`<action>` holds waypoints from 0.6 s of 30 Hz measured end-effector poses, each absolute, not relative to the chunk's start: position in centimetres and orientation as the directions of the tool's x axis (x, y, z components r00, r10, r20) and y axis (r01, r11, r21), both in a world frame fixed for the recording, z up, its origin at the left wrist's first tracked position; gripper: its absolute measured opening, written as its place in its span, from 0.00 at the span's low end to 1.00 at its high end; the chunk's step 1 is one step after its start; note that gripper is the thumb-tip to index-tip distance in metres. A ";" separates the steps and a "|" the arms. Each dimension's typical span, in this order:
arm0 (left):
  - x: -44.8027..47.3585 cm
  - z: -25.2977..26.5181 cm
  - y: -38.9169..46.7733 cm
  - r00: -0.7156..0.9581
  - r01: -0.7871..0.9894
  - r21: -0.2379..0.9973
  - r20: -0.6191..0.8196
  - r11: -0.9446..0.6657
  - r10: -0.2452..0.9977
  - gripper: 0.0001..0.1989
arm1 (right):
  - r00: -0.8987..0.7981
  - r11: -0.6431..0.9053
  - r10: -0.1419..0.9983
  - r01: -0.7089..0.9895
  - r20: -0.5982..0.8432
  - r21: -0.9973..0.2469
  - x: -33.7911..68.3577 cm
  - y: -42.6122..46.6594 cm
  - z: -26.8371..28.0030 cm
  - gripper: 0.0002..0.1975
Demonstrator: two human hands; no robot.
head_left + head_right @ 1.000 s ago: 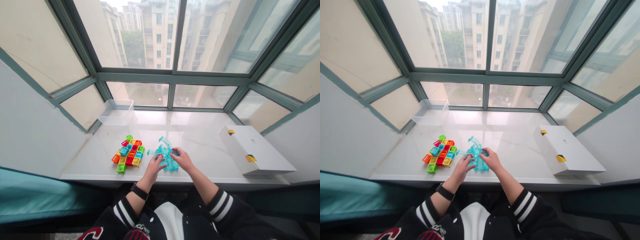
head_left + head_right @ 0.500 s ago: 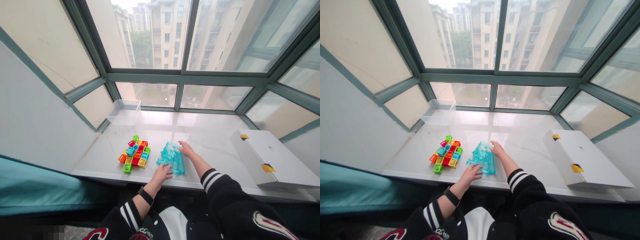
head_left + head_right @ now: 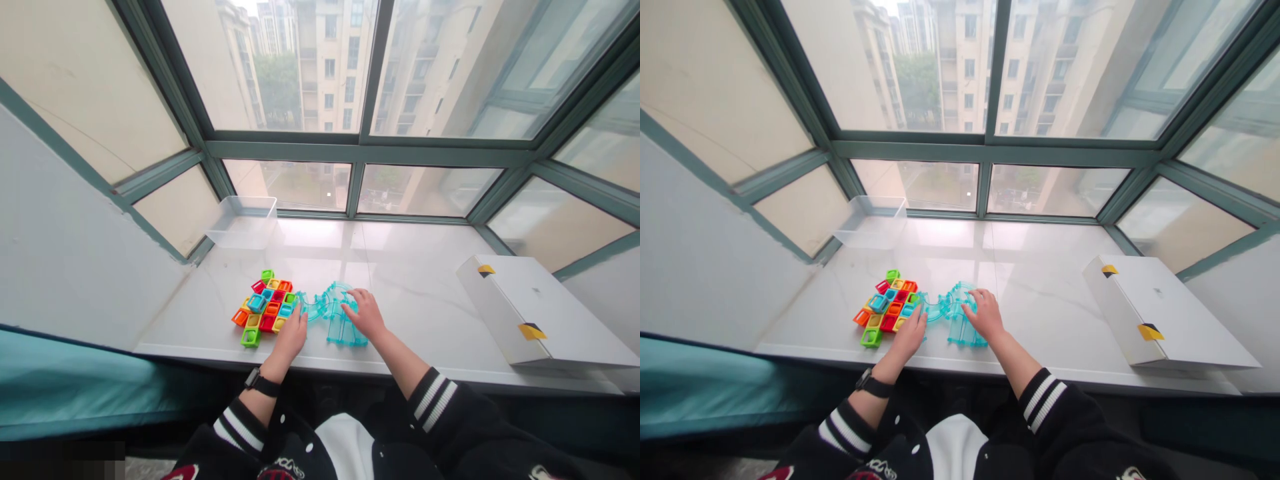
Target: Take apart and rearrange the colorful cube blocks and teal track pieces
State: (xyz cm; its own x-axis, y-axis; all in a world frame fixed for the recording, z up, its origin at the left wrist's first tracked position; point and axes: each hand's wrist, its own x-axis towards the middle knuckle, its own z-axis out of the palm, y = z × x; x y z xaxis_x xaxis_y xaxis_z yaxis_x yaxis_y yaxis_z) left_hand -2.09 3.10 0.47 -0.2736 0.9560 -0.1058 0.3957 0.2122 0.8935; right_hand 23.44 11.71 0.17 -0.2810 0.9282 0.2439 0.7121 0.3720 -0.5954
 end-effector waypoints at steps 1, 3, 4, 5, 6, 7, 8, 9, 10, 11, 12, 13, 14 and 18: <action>-2.2 0.7 3.7 -0.277 0.443 0.869 -0.099 0.219 0.956 0.27 | -0.293 0.366 0.931 0.745 0.219 -0.558 22.6 11.1 0.3 0.25; -2.0 1.2 4.5 -0.259 0.521 0.815 -0.132 0.254 0.957 0.26 | -0.316 0.353 0.935 0.803 0.160 -0.480 20.9 10.5 0.4 0.29; -1.8 1.4 4.8 -0.237 0.550 0.795 -0.146 0.256 0.961 0.25 | -0.329 0.352 0.935 0.822 0.132 -0.448 20.0 10.3 0.3 0.30; -1.6 1.7 4.9 -0.215 0.574 0.781 -0.147 0.247 0.966 0.24 | -0.343 0.355 0.933 0.834 0.106 -0.422 19.3 10.3 0.3 0.31; -1.4 1.9 4.9 -0.194 0.597 0.770 -0.134 0.225 0.972 0.23 | -0.354 0.358 0.931 0.843 0.086 -0.402 18.6 10.4 0.2 0.31; -1.2 2.2 4.8 -0.178 0.620 0.760 -0.108 0.197 0.978 0.22 | -0.362 0.360 0.930 0.850 0.070 -0.385 18.1 10.5 0.0 0.31; -1.1 2.6 4.7 -0.166 0.645 0.746 -0.078 0.168 0.983 0.20 | -0.365 0.360 0.929 0.856 0.059 -0.370 17.7 10.5 -0.1 0.30; -1.0 2.9 4.6 -0.154 0.673 0.726 -0.047 0.140 0.987 0.19 | -0.366 0.359 0.929 0.862 0.051 -0.357 17.4 10.6 -0.3 0.29; -1.0 3.2 4.4 -0.140 0.706 0.699 -0.021 0.115 0.990 0.18 | -0.366 0.358 0.930 0.867 0.046 -0.347 17.3 10.7 -0.5 0.27; -1.0 3.6 4.4 -0.124 0.740 0.666 -0.002 0.094 0.992 0.18 | -0.366 0.359 0.929 0.869 0.045 -0.342 17.3 10.7 -0.7 0.25; -1.0 3.9 4.4 -0.108 0.770 0.633 0.013 0.075 0.994 0.18 | -0.370 0.364 0.928 0.867 0.050 -0.341 17.3 10.7 -0.8 0.23; -1.0 4.1 4.4 -0.092 0.793 0.607 0.024 0.059 0.995 0.18 | -0.376 0.374 0.924 0.862 0.064 -0.342 17.5 10.7 -1.0 0.22; -1.0 4.3 4.4 -0.077 0.808 0.588 0.033 0.043 0.996 0.18 | -0.386 0.391 0.919 0.854 0.087 -0.342 17.7 10.6 -1.1 0.20; -1.0 4.4 4.7 -0.042 0.797 0.603 0.035 0.012 0.999 0.16 | -0.487 0.517 0.856 0.790 0.174 -0.331 18.5 10.6 -1.2 0.18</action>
State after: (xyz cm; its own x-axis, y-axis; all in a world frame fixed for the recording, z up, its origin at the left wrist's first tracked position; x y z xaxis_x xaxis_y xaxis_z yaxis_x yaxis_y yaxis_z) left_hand -1.02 4.73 4.35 -0.0415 0.9985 0.0348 0.7973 0.0121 0.6035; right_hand 18.53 10.63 -1.16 -0.4869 0.8559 0.1741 0.7895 0.5166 -0.3314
